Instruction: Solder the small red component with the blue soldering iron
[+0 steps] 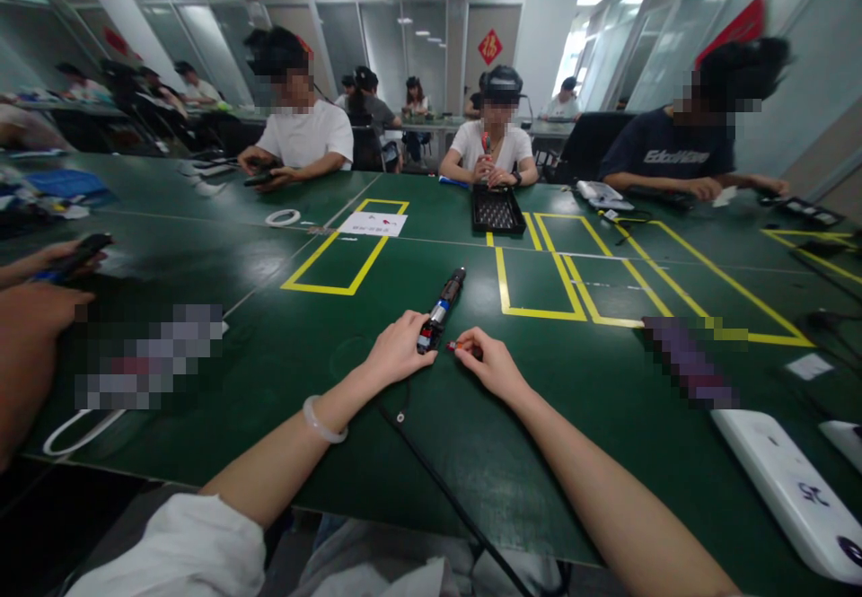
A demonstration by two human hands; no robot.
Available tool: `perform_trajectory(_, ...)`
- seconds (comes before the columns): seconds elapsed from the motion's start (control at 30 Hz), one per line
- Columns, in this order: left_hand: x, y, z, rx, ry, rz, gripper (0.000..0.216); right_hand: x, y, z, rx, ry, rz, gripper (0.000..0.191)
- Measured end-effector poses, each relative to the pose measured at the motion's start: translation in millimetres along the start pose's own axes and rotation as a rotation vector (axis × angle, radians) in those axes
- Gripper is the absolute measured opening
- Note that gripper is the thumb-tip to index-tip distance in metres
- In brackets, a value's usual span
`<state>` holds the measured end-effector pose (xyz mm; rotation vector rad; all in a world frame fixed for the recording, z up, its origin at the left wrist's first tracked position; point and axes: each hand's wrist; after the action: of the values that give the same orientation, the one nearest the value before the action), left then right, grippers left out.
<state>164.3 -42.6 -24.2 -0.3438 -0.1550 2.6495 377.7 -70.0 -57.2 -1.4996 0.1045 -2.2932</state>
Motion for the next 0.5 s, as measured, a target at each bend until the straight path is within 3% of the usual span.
perform_trajectory(0.27, -20, 5, -6, 0.014, 0.015, -0.088, 0.062, -8, -5, -5, -0.007, 0.144, -0.015, 0.008)
perform_trajectory(0.5, -24, 7, -10, -0.007, 0.01, -0.074, 0.06, -5, -5, -7, -0.03, 0.006, -0.012, 0.012)
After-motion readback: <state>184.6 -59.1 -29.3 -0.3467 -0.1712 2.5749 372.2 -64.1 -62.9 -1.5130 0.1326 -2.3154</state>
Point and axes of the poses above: each hand's wrist, its own y-axis away from the middle knuckle, its own z-axis out of the back of the hand, x = y × z, and after that the axes turned 5 degrees about -y, right-handed
